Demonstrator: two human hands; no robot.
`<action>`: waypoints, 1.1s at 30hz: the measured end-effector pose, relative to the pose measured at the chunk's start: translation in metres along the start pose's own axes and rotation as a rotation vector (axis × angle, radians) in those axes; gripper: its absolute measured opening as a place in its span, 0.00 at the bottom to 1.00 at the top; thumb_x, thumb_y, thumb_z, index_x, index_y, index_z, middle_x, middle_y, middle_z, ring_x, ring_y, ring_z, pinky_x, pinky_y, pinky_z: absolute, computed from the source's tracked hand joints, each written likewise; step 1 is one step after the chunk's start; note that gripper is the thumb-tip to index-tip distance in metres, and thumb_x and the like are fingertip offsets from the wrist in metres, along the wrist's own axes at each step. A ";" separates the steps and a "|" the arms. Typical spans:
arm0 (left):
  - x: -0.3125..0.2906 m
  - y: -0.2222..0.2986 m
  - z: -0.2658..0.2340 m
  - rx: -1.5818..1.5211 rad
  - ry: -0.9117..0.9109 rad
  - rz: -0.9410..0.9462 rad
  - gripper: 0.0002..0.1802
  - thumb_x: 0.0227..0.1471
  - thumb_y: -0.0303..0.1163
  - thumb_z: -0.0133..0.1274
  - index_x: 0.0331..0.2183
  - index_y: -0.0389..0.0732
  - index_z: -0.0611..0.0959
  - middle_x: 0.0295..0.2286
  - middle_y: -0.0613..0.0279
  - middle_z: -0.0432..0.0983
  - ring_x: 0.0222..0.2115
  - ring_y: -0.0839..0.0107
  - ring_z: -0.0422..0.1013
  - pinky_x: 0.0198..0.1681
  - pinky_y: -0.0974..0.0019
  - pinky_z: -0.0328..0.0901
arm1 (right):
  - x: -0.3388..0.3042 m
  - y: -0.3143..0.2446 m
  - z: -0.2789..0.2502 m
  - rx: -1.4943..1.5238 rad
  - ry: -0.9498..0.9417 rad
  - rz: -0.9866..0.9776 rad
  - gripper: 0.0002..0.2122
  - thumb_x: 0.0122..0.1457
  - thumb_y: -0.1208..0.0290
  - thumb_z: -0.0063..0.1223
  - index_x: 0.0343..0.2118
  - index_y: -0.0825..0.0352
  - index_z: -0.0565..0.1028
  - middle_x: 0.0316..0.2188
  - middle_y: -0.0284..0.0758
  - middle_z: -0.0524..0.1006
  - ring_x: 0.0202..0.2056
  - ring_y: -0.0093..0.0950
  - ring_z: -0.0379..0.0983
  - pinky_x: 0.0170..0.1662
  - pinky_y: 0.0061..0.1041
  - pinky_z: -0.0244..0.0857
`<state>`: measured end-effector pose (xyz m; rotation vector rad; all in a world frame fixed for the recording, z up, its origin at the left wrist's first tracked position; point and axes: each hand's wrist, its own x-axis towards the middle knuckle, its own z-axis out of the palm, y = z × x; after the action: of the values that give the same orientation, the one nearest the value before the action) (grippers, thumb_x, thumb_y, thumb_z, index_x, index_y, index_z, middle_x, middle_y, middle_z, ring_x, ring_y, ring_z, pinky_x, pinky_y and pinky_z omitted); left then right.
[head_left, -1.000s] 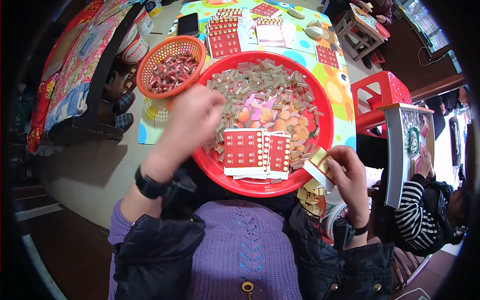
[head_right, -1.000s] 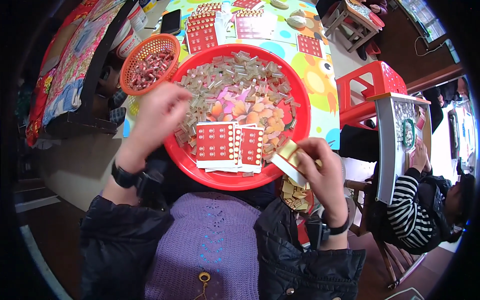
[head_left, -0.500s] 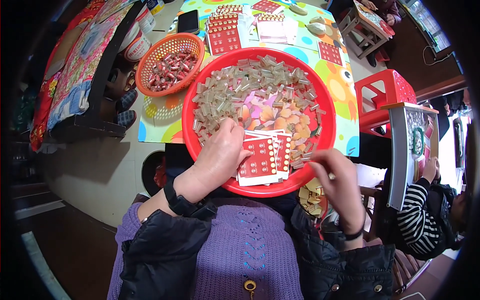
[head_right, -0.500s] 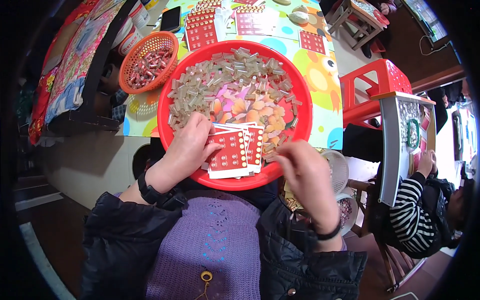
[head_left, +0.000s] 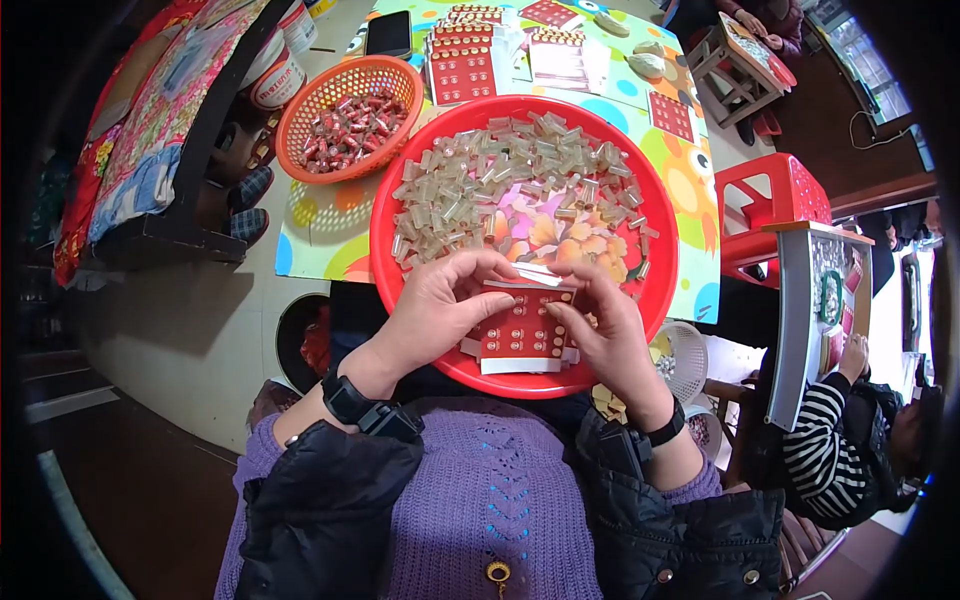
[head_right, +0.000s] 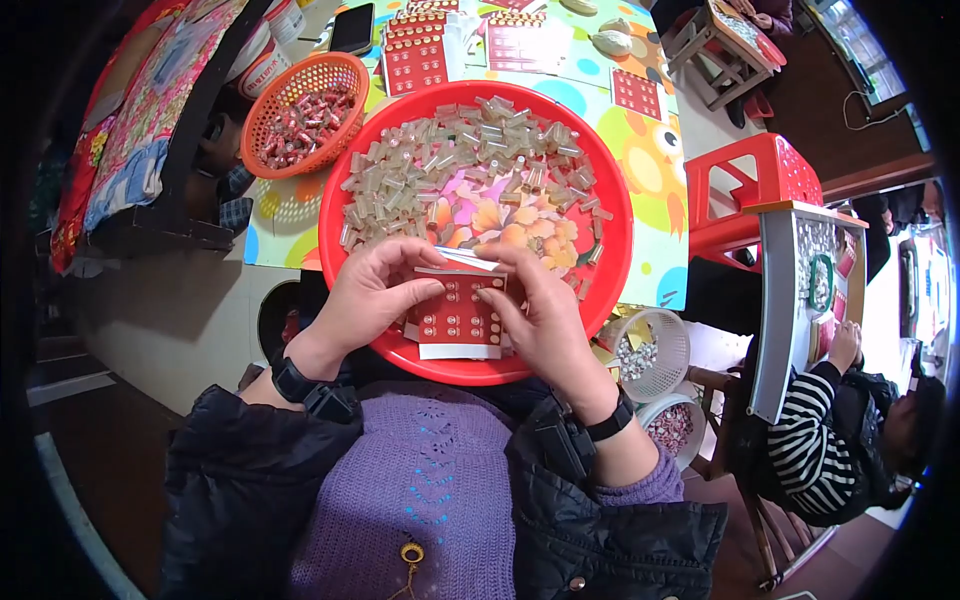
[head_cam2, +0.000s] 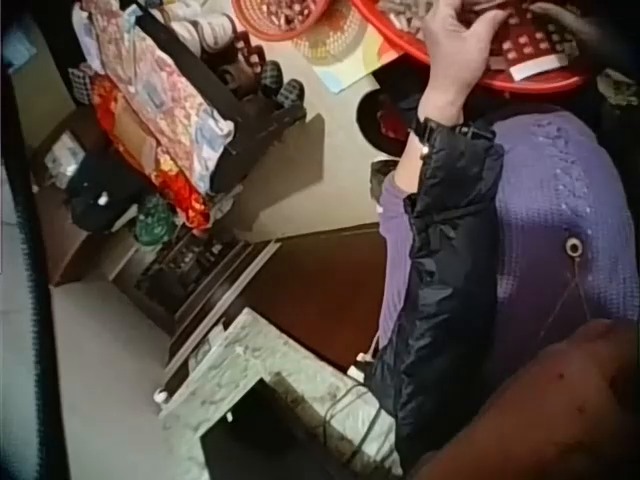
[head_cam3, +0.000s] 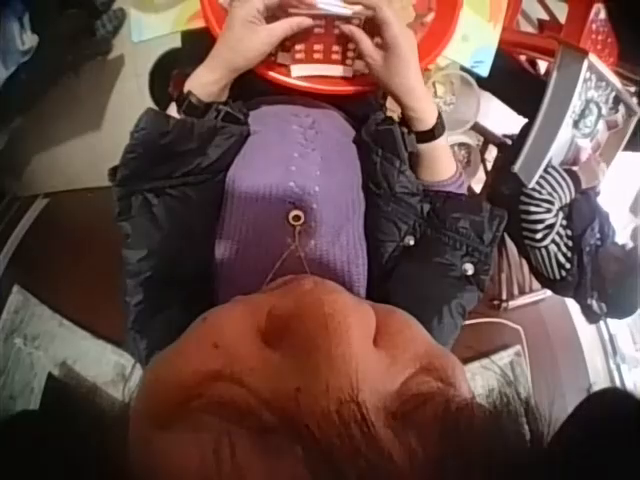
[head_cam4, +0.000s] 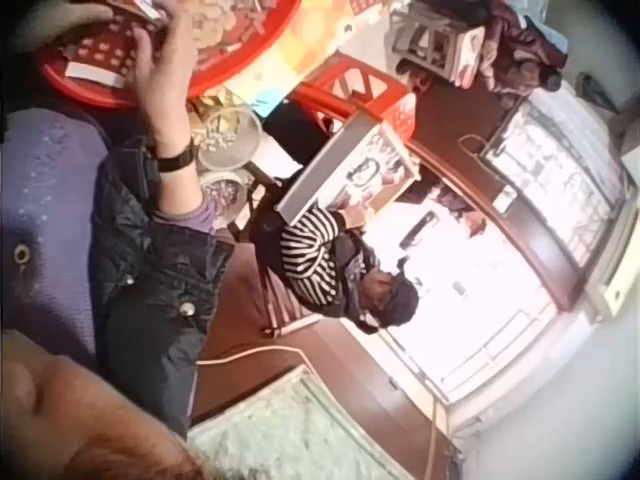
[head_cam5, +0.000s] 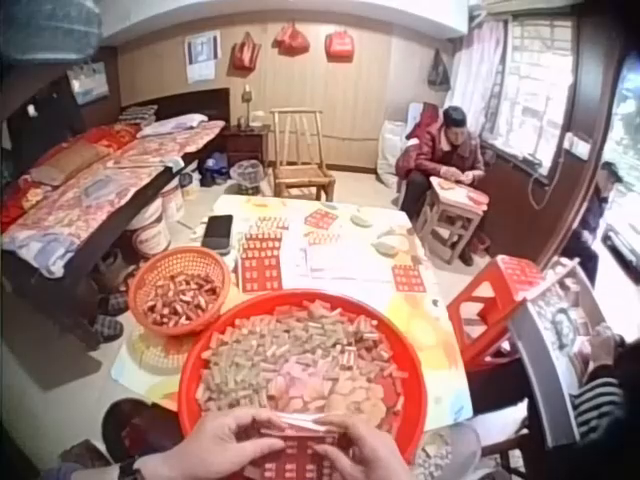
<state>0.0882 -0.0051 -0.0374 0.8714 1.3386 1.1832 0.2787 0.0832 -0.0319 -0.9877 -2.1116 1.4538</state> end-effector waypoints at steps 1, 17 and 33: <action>0.001 -0.001 0.000 -0.002 0.001 0.001 0.08 0.48 0.21 0.56 0.34 0.34 0.77 0.29 0.70 0.73 0.31 0.83 0.70 0.35 0.76 0.68 | 0.000 0.002 -0.001 0.000 0.013 -0.109 0.11 0.52 0.80 0.55 0.40 0.69 0.72 0.29 0.35 0.72 0.31 0.25 0.70 0.35 0.22 0.65; 0.009 0.006 0.000 1.042 -0.008 0.320 0.06 0.50 0.30 0.53 0.29 0.37 0.80 0.26 0.54 0.74 0.26 0.58 0.72 0.28 0.61 0.66 | 0.008 0.014 0.010 -0.289 0.099 -0.195 0.05 0.52 0.79 0.54 0.32 0.69 0.75 0.28 0.38 0.73 0.31 0.32 0.71 0.34 0.26 0.65; 0.057 0.020 -0.006 1.355 0.166 0.453 0.06 0.44 0.29 0.56 0.23 0.36 0.79 0.21 0.56 0.75 0.21 0.62 0.72 0.25 0.62 0.68 | 0.015 0.019 0.023 -0.788 0.173 -0.303 0.04 0.50 0.75 0.54 0.29 0.65 0.74 0.27 0.38 0.70 0.28 0.38 0.71 0.31 0.32 0.67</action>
<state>0.0723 0.0533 -0.0326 2.1322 2.1485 0.5100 0.2597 0.0832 -0.0589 -0.9256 -2.5919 0.3534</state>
